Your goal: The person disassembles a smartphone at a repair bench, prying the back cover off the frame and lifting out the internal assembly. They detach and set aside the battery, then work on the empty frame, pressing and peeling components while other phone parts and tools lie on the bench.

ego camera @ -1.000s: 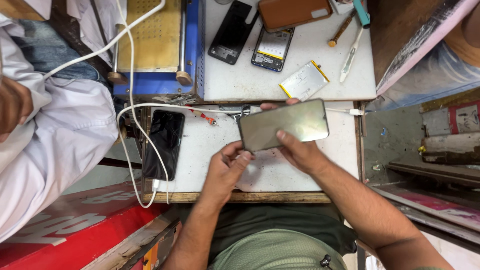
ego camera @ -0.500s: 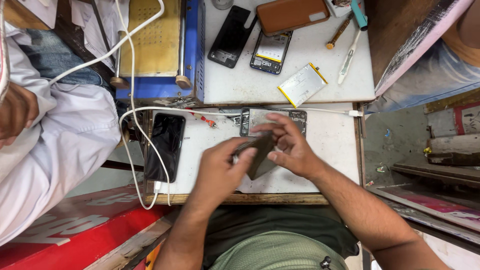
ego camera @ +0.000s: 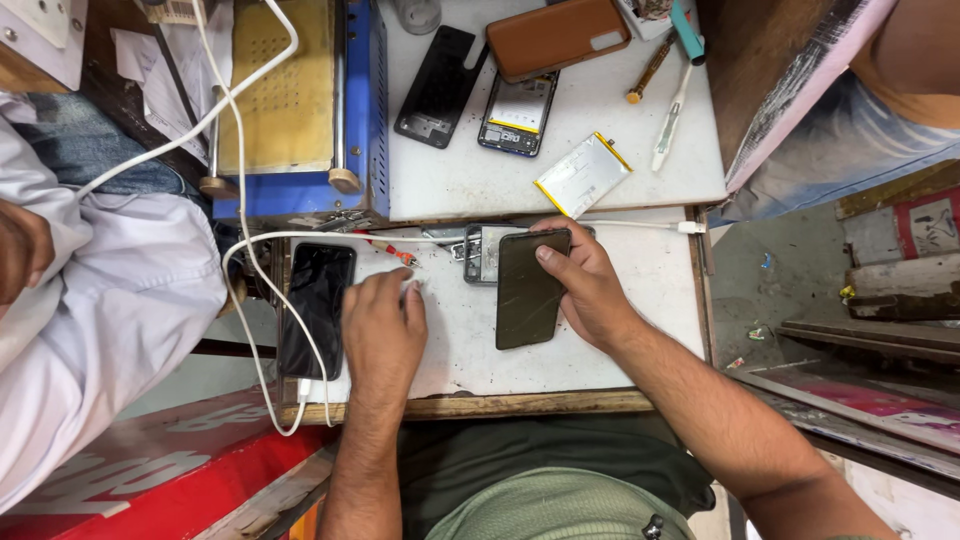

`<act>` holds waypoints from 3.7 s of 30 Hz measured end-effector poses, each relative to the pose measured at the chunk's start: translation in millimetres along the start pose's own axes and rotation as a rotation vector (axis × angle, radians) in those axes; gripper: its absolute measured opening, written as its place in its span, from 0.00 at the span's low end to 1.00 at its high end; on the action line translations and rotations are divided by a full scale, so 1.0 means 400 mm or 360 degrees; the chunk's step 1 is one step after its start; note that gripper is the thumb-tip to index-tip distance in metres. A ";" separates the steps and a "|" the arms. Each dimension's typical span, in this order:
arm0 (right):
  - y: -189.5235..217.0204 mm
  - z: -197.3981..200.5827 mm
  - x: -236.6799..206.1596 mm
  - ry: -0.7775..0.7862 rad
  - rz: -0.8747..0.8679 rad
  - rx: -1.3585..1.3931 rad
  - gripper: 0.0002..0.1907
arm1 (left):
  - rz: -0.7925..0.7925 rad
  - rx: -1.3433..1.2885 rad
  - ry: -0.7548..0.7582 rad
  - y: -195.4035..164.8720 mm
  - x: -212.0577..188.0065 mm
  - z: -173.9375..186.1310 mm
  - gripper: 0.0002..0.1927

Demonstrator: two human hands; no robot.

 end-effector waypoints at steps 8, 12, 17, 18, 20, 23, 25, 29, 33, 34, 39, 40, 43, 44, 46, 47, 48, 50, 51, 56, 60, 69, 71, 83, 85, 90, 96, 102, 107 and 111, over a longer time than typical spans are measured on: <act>0.009 -0.003 0.009 0.0005 0.0046 0.0123 0.16 | -0.0072 0.0192 -0.0912 0.053 0.066 0.128 0.20; 0.009 -0.002 0.007 0.0009 0.0032 0.0188 0.16 | -0.0100 0.0201 -0.0876 0.072 0.081 0.130 0.15; 0.003 -0.002 0.006 -0.0010 -0.0017 0.0197 0.17 | -0.0166 0.0186 -0.0808 0.069 0.064 0.129 0.08; 0.004 -0.004 0.006 -0.0007 -0.0014 0.0205 0.17 | -0.0197 0.0163 -0.0854 0.054 0.056 0.136 0.07; 0.004 -0.007 0.003 -0.0003 -0.0015 0.0203 0.18 | -0.0070 -0.0266 -0.0739 0.021 0.042 0.104 0.08; 0.006 -0.013 0.000 0.0003 -0.0008 0.0143 0.21 | -0.0019 -0.0780 -0.0429 -0.085 0.034 0.032 0.16; 0.005 -0.014 -0.004 -0.0007 -0.0013 0.0076 0.23 | -0.0154 -0.0872 -0.0496 -0.151 0.038 0.030 0.17; 0.007 -0.016 -0.007 0.0025 0.0046 0.0065 0.24 | -0.0146 -0.0869 -0.0521 -0.209 0.066 0.025 0.14; 0.005 -0.018 -0.006 0.0045 0.0034 0.0072 0.25 | -0.0159 -0.0775 -0.0562 -0.224 0.080 0.027 0.11; 0.003 -0.019 -0.007 0.0045 0.0020 0.0078 0.25 | -0.0186 -0.0761 -0.0582 -0.226 0.080 0.027 0.11; 0.002 -0.022 -0.011 0.0064 0.0029 0.0094 0.25 | -0.0232 -0.0730 -0.0625 -0.227 0.079 0.014 0.10; 0.002 -0.022 -0.011 0.0063 0.0033 0.0087 0.25 | -0.0240 -0.0715 -0.0632 -0.228 0.079 0.013 0.10; 0.000 -0.020 -0.010 0.0060 0.0053 0.0041 0.26 | -0.0282 -0.0681 -0.0680 -0.232 0.076 0.015 0.10; 0.000 -0.019 -0.010 0.0060 0.0066 0.0031 0.26 | -0.0280 -0.0676 -0.0678 -0.231 0.076 0.013 0.10; -0.002 -0.018 -0.010 0.0054 0.0089 0.0010 0.27 | -0.0275 -0.0668 -0.0668 -0.231 0.077 0.010 0.10; -0.002 -0.018 -0.010 0.0062 0.0102 0.0010 0.27 | -0.0280 -0.0667 -0.0674 -0.230 0.077 0.010 0.10; -0.002 -0.018 -0.010 0.0068 0.0114 0.0009 0.27 | -0.0284 -0.0666 -0.0679 -0.230 0.076 0.010 0.10; -0.002 -0.018 -0.011 0.0073 0.0130 -0.0008 0.26 | -0.0291 -0.0667 -0.0686 -0.228 0.075 0.009 0.10; -0.002 -0.018 -0.012 0.0071 0.0132 -0.0024 0.26 | -0.0293 -0.0669 -0.0687 -0.227 0.074 0.009 0.10; -0.002 -0.017 -0.012 0.0059 0.0123 -0.0131 0.27 | -0.0299 -0.0659 -0.0663 -0.226 0.073 0.003 0.10; 0.002 -0.020 -0.014 0.0072 0.0165 -0.0167 0.28 | -0.0350 -0.0555 -0.0712 -0.235 0.073 0.009 0.10; 0.017 -0.015 -0.022 -0.0018 0.0325 -0.0493 0.28 | -0.0348 -0.0259 -0.0579 -0.275 0.090 0.016 0.10; 0.014 -0.012 -0.018 -0.0002 0.0316 -0.0451 0.28 | -0.0286 -0.0379 -0.0543 -0.264 0.098 0.023 0.10; -0.005 0.004 -0.004 0.0161 0.0252 -0.0142 0.25 | 0.0167 -0.1624 0.0153 -0.123 0.144 -0.054 0.09; -0.008 0.001 -0.004 0.0223 0.0197 -0.0058 0.25 | 0.0262 -0.1811 0.0223 -0.108 0.134 -0.077 0.10; -0.011 -0.003 -0.007 0.0258 0.0133 0.0073 0.22 | 0.0129 -0.2096 0.0289 -0.109 0.109 -0.101 0.11; -0.002 0.005 -0.005 0.0266 0.0185 0.0262 0.19 | 0.0118 -0.1977 0.0016 -0.122 0.076 -0.070 0.10; 0.001 0.023 0.003 0.0187 0.0197 0.0507 0.17 | -0.0107 -0.1261 -0.0506 -0.198 0.014 0.021 0.06; 0.006 0.014 -0.007 0.0134 0.0254 0.0467 0.19 | -0.0379 -0.0756 -0.0725 -0.255 0.007 0.047 0.08; 0.010 0.005 -0.013 0.0104 0.0296 0.0396 0.22 | -0.0421 -0.0630 -0.0752 -0.257 0.020 0.038 0.08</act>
Point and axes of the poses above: each hand's wrist, its own x-axis towards the middle knuckle, its own z-axis out of the back of the hand, y = z × x, the point moved 7 cm from there along x, towards the middle knuckle, and after that the axes turned 9 degrees about -z, right-handed, at the moved point
